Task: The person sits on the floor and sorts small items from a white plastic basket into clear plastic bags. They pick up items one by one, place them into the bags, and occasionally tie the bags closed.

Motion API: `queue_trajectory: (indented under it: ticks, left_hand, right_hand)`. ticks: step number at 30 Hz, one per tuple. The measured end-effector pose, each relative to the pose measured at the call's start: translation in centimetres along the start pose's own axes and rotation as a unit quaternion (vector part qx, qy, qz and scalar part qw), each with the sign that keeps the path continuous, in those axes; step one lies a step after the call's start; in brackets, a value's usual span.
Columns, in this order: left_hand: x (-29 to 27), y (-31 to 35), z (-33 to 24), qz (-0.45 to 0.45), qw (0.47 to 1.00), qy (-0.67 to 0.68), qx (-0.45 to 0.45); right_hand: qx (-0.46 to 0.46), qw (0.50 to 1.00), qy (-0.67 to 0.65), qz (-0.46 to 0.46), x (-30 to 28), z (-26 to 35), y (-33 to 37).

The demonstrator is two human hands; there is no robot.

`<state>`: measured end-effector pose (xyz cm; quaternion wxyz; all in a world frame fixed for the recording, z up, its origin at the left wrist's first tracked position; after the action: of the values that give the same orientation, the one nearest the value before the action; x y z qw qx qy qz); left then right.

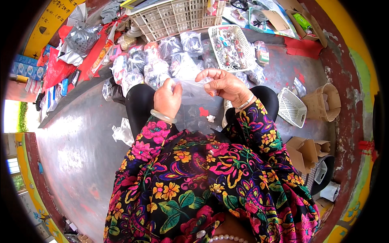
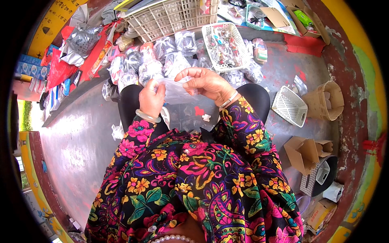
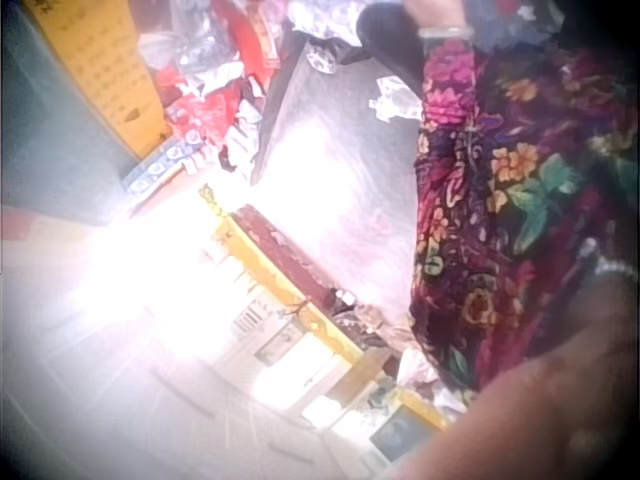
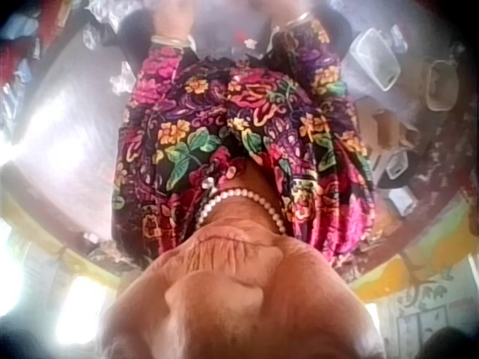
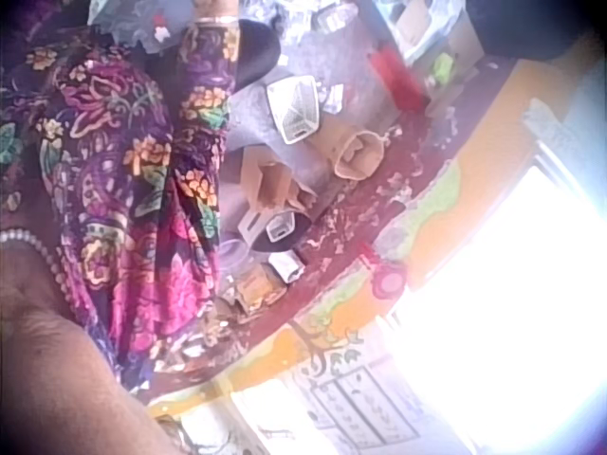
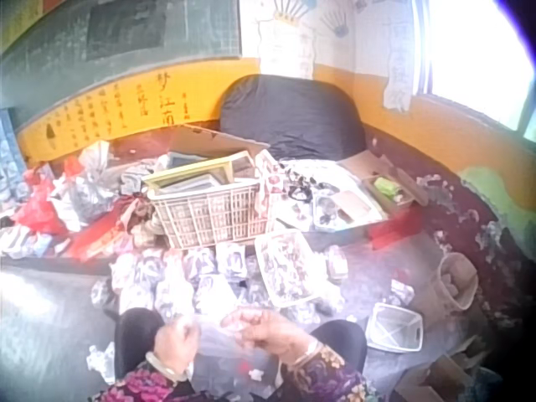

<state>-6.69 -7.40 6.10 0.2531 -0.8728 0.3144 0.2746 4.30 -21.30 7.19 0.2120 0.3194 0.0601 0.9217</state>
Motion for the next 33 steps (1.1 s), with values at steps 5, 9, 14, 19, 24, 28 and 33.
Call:
queue_trajectory:
  ticks: [5,9,14,19,24,28,33]
  left_hand:
    - [0.4,0.7,0.3,0.176,0.921,0.252,-0.239]
    - [-0.1,0.7,3.7,0.238,0.745,0.477,-0.401]
    - [-0.5,0.3,7.2,0.194,0.536,0.603,-0.558]
    - [-4.5,-3.4,9.0,0.082,0.538,0.674,-0.499]
    - [-6.3,-8.6,5.9,0.157,0.658,0.574,-0.461]
    - [-11.7,-13.5,-3.1,0.127,0.758,0.62,-0.158]
    - [-18.6,-3.5,-14.2,-0.214,0.804,0.416,0.367]
  right_hand:
    - [-0.039,0.99,-0.024,-0.131,-2.5,1.6,0.2]
    - [-0.02,0.964,-0.159,-0.213,-6.8,0.7,-0.1]
    - [0.061,0.968,-0.113,-0.215,-6.9,-1.0,-0.2]
    - [0.053,0.989,-0.075,-0.116,-5.0,0.0,-0.4]
    - [0.126,0.98,0.049,-0.143,-6.3,0.9,-4.5]
    - [-0.236,0.946,0.039,-0.217,-2.1,13.1,-4.3]
    - [-0.628,0.597,0.435,-0.245,9.0,15.3,7.3]
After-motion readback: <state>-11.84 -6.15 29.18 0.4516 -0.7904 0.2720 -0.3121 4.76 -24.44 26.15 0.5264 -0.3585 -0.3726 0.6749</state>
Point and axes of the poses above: each hand's wrist, its own y-axis away from the middle knuckle, its own x-axis out of the palm, z = x × y, the point moved 5 cm from there along -y, towards the middle knuckle, and after that the axes turned 7 degrees about -z, right-handed, at the moved point
